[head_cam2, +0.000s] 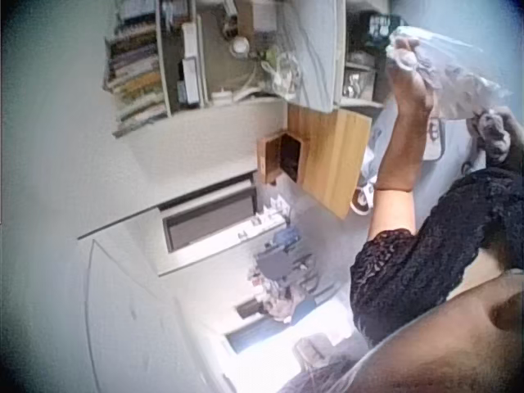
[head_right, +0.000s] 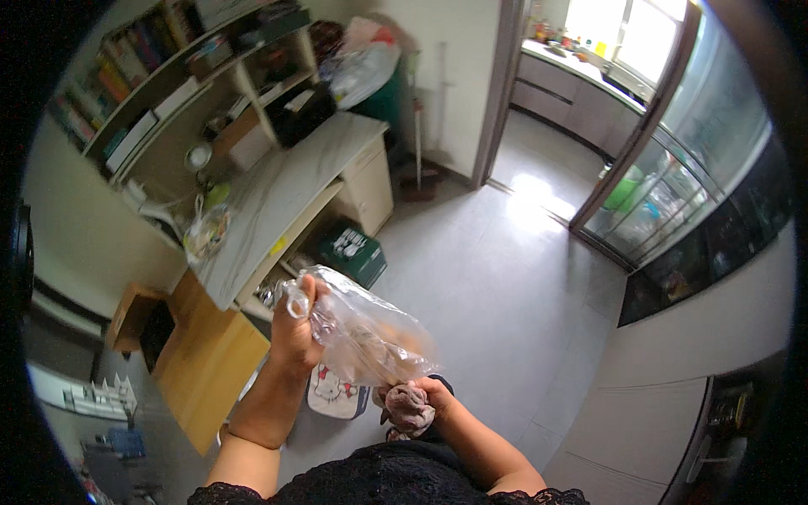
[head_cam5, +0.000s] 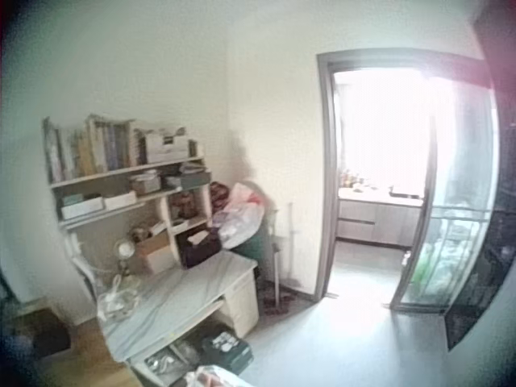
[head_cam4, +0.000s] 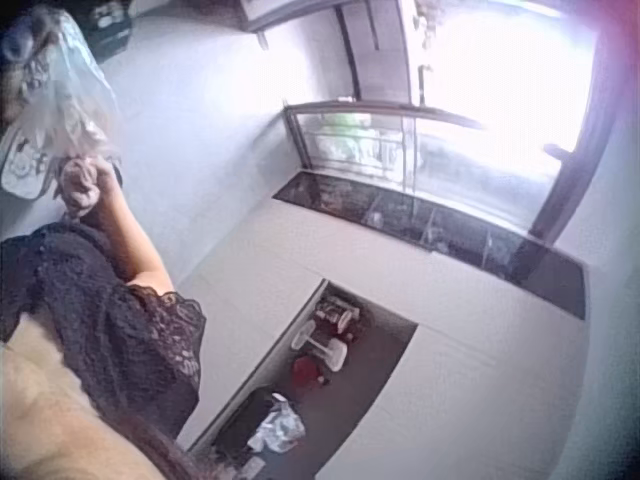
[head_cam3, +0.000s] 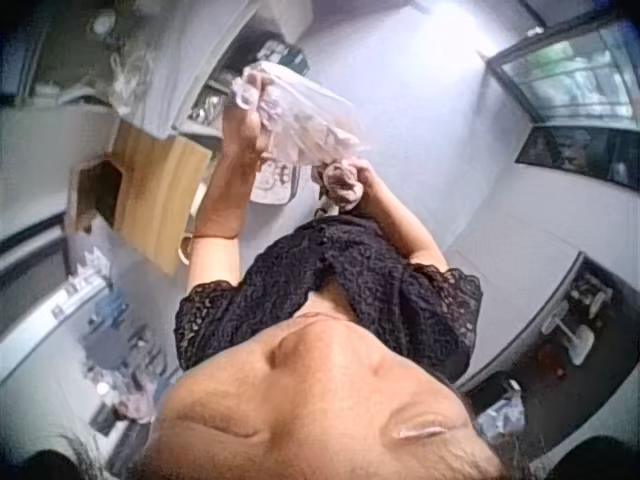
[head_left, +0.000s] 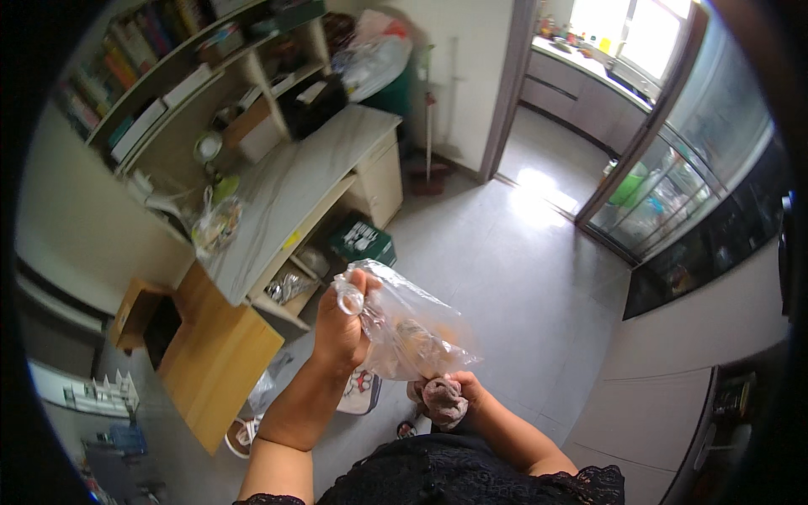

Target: The person cleans a wooden table and a nearby shelf using a cloth, then washes the cloth in the kitchen sink. They move plastic bags and other items aside to wipe the surfaces, then rinse and wring the cloth under running water.

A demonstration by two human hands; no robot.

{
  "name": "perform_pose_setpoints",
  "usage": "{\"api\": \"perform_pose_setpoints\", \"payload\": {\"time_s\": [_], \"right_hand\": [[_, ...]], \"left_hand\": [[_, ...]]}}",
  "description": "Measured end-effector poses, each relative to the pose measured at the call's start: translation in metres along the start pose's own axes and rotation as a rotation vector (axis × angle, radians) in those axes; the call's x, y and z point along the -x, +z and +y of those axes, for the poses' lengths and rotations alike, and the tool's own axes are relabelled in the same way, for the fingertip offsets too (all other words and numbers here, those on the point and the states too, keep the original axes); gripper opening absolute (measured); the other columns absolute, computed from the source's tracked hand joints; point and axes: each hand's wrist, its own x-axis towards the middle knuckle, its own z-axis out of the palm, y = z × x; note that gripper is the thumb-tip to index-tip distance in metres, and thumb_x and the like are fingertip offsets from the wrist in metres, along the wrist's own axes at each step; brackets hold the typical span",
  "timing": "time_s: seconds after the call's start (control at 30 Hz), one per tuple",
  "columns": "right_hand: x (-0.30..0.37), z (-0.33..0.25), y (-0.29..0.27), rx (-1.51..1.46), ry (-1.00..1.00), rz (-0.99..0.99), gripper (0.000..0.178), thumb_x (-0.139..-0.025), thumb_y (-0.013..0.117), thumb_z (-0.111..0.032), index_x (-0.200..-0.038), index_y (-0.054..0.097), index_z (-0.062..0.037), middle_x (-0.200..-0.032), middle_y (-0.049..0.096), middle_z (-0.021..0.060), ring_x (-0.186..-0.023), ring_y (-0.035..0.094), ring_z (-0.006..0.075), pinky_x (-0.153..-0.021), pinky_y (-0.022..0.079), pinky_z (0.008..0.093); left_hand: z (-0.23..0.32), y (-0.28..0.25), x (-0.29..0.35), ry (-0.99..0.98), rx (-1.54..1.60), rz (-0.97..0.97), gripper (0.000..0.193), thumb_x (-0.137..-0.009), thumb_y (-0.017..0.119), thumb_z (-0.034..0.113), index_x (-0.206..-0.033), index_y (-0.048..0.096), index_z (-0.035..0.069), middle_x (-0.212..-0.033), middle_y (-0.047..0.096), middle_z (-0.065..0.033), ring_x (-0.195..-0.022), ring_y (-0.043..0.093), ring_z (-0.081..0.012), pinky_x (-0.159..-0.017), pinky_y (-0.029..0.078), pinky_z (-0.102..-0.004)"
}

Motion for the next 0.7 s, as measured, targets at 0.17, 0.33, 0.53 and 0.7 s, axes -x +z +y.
{"api": "perform_pose_setpoints", "payload": {"time_s": [0.17, 0.33, 0.53, 0.7], "right_hand": [[0.071, -0.095, -0.029, 0.215, -0.276, 0.269, 0.053, -0.072, 0.054, -0.040, -0.098, 0.061, 0.0052, -0.084, 0.062, 0.0194, -0.072, 0.062, 0.0319, -0.066, 0.052, 0.0418], [0.123, -0.236, -0.019, 0.175, -0.555, 0.037, 0.051, -0.075, 0.051, -0.041, -0.098, 0.061, 0.0044, -0.088, 0.063, 0.0198, -0.073, 0.063, 0.0335, -0.063, 0.053, 0.0446], [0.191, -0.434, 0.036, 0.296, -0.916, 0.017, 0.049, -0.076, 0.050, -0.035, -0.113, 0.054, -0.0018, -0.098, 0.061, 0.0159, -0.084, 0.060, 0.0321, -0.070, 0.053, 0.0442], [0.238, -0.587, 0.077, 0.250, -1.014, -0.018, 0.058, -0.080, 0.047, -0.034, -0.132, 0.039, -0.0092, -0.095, 0.056, 0.0143, -0.080, 0.058, 0.0316, -0.067, 0.052, 0.0422]], "left_hand": [[-0.058, 0.085, -0.082, -0.111, -0.129, -0.216, 0.025, -0.090, 0.060, 0.032, -0.090, 0.063, 0.008, -0.084, 0.062, -0.0010, -0.064, 0.052, -0.0089, -0.054, 0.042, -0.0247], [-0.102, 0.200, -0.187, -0.220, -0.216, -0.368, 0.034, -0.093, 0.054, 0.035, -0.090, 0.064, 0.003, -0.075, 0.056, 0.0001, -0.060, 0.050, -0.0078, -0.054, 0.043, -0.0234], [-0.175, 0.350, -0.350, -0.250, -0.212, -0.467, 0.036, -0.091, 0.055, 0.038, -0.093, 0.064, 0.003, -0.080, 0.056, -0.0018, -0.066, 0.049, -0.0083, -0.054, 0.042, -0.0240], [-0.239, 0.453, -0.500, -0.305, -0.212, -0.494, 0.035, -0.092, 0.055, 0.036, -0.097, 0.063, 0.002, -0.086, 0.061, -0.0042, -0.059, 0.046, -0.0071, -0.051, 0.041, -0.0228]]}}
